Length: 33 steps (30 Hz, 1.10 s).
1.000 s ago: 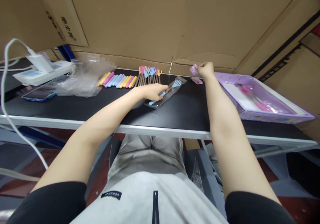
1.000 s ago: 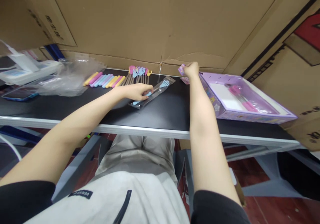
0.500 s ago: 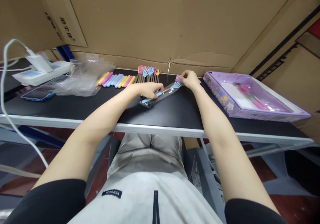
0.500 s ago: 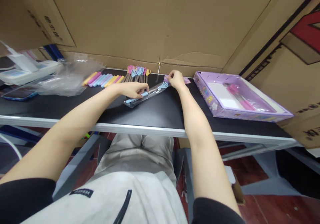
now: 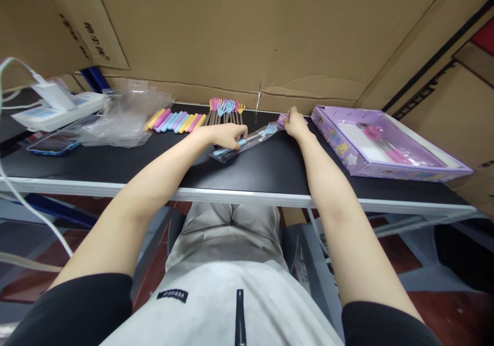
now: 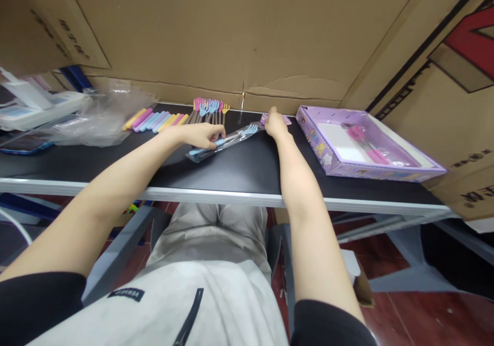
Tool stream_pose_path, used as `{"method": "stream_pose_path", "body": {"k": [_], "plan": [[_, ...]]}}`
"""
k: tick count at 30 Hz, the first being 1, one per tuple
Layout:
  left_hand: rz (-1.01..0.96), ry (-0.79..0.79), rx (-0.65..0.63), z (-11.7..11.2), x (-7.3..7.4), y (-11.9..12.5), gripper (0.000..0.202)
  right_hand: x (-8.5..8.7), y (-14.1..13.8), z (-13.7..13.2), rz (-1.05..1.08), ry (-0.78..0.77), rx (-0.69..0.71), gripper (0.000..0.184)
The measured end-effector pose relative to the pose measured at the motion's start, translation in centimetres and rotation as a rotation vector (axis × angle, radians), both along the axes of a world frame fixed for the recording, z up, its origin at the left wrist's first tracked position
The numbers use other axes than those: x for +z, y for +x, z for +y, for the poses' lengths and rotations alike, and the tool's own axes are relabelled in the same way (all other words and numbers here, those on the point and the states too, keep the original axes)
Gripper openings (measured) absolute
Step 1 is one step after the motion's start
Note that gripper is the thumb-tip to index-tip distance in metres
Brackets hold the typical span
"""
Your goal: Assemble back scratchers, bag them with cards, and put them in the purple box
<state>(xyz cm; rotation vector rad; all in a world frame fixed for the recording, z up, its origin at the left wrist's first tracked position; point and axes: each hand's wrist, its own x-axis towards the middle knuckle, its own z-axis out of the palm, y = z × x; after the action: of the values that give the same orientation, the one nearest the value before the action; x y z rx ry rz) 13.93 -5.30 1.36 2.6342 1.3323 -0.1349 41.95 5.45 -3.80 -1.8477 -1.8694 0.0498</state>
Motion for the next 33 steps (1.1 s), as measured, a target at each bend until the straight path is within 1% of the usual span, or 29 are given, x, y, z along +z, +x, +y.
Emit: {"method": "stream_pose_path", "body": {"k": [4, 7, 10, 13, 15, 20, 23, 26, 30, 33], "plan": [[0.043, 0.049, 0.029, 0.3, -0.4, 0.1, 0.049, 0.3, 0.5, 0.4, 0.107, 0.035, -0.012, 0.020], [0.061, 0.098, 0.036, 0.7, -0.8, 0.2, 0.044, 0.6, 1.0, 0.4, 0.246, 0.058, -0.049, 0.025], [0.065, 0.129, 0.037, 0.8, -1.0, 0.3, 0.035, 0.8, 1.2, 0.2, 0.455, 0.042, -0.075, 0.035], [0.052, 0.148, 0.039, 0.8, -1.0, 0.4, 0.029, 1.0, 1.4, 0.1, 0.691, 0.029, -0.034, 0.040], [0.042, 0.156, 0.027, 0.7, -1.0, 0.5, 0.028, 1.1, 1.5, 0.2, 0.789, 0.024, -0.002, 0.041], [0.043, 0.154, 0.024, 0.4, -0.6, 0.3, 0.030, 1.5, 1.9, 0.3, 0.818, 0.043, -0.024, 0.041], [0.058, 0.164, 0.034, 0.1, -0.3, 0.1, 0.029, 1.6, 1.7, 0.2, 0.837, 0.042, -0.001, 0.039], [0.067, 0.165, 0.047, 0.0, 0.0, 0.0, 0.029, 1.4, 1.4, 0.3, 0.842, 0.041, 0.016, 0.041], [0.072, 0.162, 0.062, 0.4, -0.1, -0.3, 0.029, 1.2, 0.9, 0.5, 0.843, 0.043, 0.040, 0.044], [0.052, 0.157, 0.076, 0.9, -0.3, -0.6, 0.027, 1.3, 0.4, 0.4, 0.827, 0.053, 0.002, 0.042]]}}
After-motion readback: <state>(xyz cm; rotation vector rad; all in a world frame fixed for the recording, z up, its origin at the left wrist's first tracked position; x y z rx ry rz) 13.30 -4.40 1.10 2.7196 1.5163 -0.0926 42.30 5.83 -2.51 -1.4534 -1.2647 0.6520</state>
